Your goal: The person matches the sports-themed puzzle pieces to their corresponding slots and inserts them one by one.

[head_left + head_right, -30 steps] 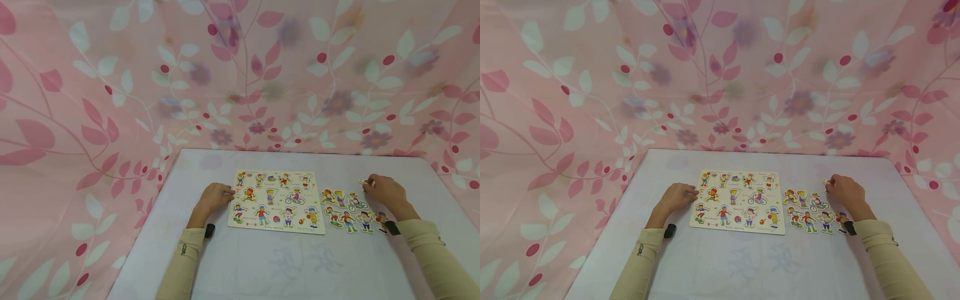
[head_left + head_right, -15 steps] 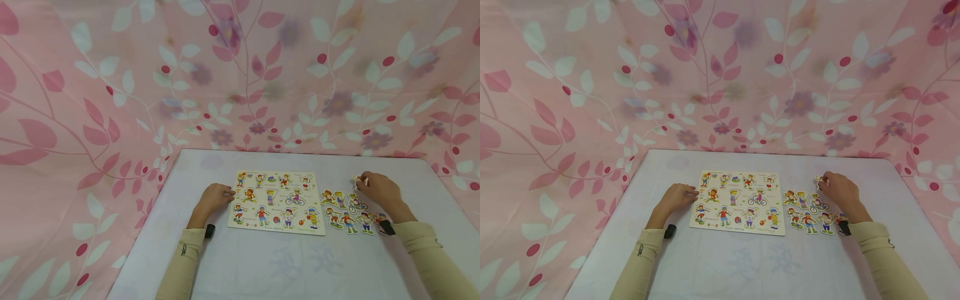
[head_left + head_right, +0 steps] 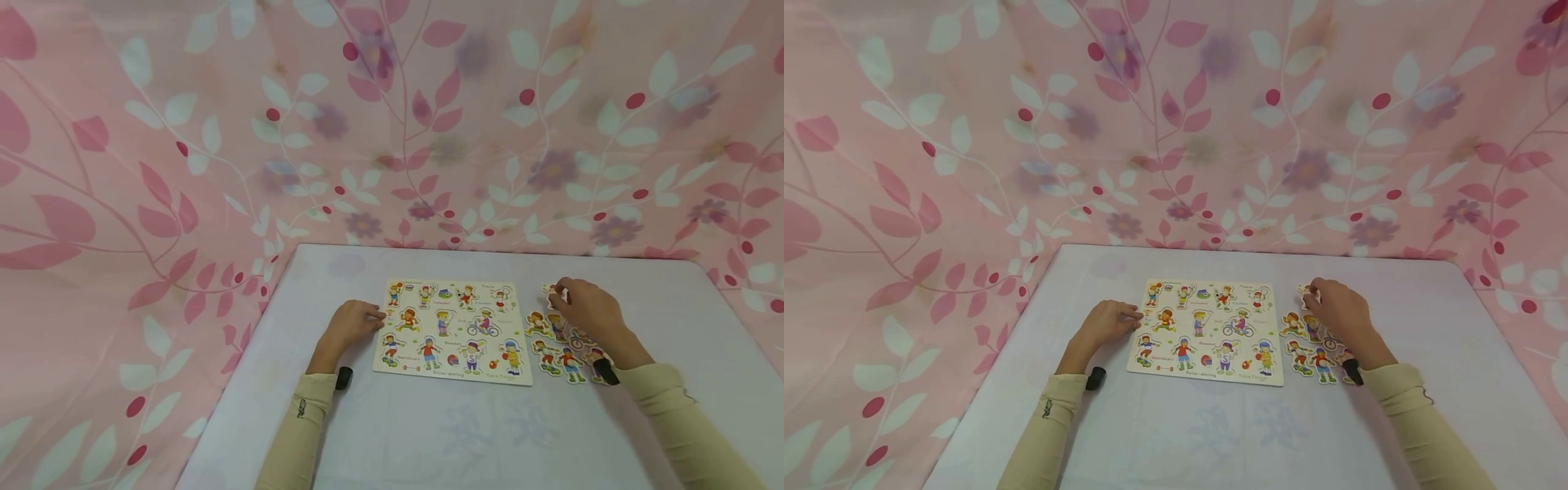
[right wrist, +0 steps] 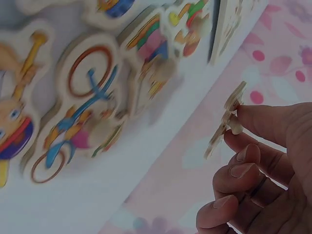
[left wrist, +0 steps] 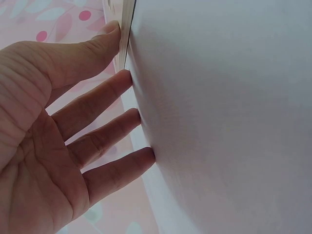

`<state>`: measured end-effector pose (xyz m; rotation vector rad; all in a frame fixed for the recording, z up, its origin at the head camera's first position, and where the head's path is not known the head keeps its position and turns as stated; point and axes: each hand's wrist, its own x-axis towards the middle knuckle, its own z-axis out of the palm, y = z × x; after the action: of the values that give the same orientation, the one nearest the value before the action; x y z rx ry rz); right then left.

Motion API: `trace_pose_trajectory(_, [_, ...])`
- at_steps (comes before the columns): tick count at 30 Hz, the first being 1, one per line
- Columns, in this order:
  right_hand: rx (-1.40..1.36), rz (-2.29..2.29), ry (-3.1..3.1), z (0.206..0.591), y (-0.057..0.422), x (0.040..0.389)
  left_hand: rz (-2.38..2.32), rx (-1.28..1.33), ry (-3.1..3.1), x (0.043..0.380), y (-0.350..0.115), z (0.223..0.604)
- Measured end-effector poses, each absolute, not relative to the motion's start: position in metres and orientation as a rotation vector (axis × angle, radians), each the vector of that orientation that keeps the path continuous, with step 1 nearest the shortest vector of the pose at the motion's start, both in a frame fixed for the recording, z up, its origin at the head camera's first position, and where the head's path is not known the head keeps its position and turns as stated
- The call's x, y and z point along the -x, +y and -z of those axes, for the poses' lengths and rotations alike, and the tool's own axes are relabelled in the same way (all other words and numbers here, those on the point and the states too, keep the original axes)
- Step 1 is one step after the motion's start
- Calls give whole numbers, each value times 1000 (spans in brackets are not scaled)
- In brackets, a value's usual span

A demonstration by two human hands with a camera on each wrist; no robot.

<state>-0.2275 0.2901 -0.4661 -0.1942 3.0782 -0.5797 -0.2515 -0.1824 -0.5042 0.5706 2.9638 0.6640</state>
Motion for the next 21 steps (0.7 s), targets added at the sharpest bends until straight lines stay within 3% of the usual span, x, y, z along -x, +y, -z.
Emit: trace_pose_trajectory(21, [388, 549, 3066, 480, 232, 248, -666, -548, 2957, 252, -182, 506])
